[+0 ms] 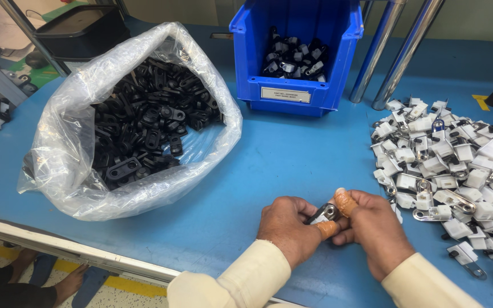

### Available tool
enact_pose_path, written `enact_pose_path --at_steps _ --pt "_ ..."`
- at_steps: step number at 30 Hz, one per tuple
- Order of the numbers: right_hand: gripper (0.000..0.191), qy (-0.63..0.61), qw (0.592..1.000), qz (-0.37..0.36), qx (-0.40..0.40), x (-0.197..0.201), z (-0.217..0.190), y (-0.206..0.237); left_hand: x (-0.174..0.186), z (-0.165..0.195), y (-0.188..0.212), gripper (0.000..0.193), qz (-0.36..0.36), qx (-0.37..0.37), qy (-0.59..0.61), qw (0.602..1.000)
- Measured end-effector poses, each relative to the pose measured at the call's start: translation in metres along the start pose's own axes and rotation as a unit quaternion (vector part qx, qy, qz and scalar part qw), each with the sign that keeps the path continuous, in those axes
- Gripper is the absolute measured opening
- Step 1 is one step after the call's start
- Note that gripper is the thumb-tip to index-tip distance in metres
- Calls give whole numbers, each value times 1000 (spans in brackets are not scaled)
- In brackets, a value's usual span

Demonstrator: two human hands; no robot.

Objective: The person repeatedly picks black plastic parts from a bag and white plastic parts from a pile, then joins them by hand into assembled units. The assembled units are placed into a blue bin on the table.

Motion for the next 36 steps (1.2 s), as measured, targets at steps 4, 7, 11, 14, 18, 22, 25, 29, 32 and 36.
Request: enact_pose_path --at_steps 4,7,11,14,18,22,25,29,32,36 --pt "33 46 996 -76 -18 13 -9 -2 7 1 2 46 -12 -31 -13 999" --pt "29 112 990 -83 32 12 -11 -3 8 4 4 48 -8 -49 -47 998" --pt "30 160 984 21 75 -3 -5 4 6 7 9 40 14 -17 -32 999" --pt "32 47 992 95 68 -15 4 11 5 7 11 37 25 -7 -19 999" --pt "33 -34 992 111 48 -15 6 13 2 8 13 34 43 -29 -6 999" --pt "39 -62 997 48 25 -4 2 18 0 7 13 41 42 -23 -13 999" --pt "41 -78 997 15 10 2 1 26 2 5 11 40 35 -9 17 999" --pt "35 -69 996 38 -32 3 6 29 1 2 4 36 -26 73 153 985" --pt "28 -57 998 15 -1 2 9 26 -6 -1 7 34 -66 92 240 964" --pt "24 -39 997 65 27 -4 12 21 -10 0 10 28 -59 96 295 949"
Point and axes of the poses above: each hand's wrist, its own y-axis away from the middle knuckle, its own x-axis out of the back of the hand, z = x × y, the point moved 1 cm from there along -y, towards the middle knuckle, and after that the axes turned 5 degrees about -y, right-handed, at the moved point
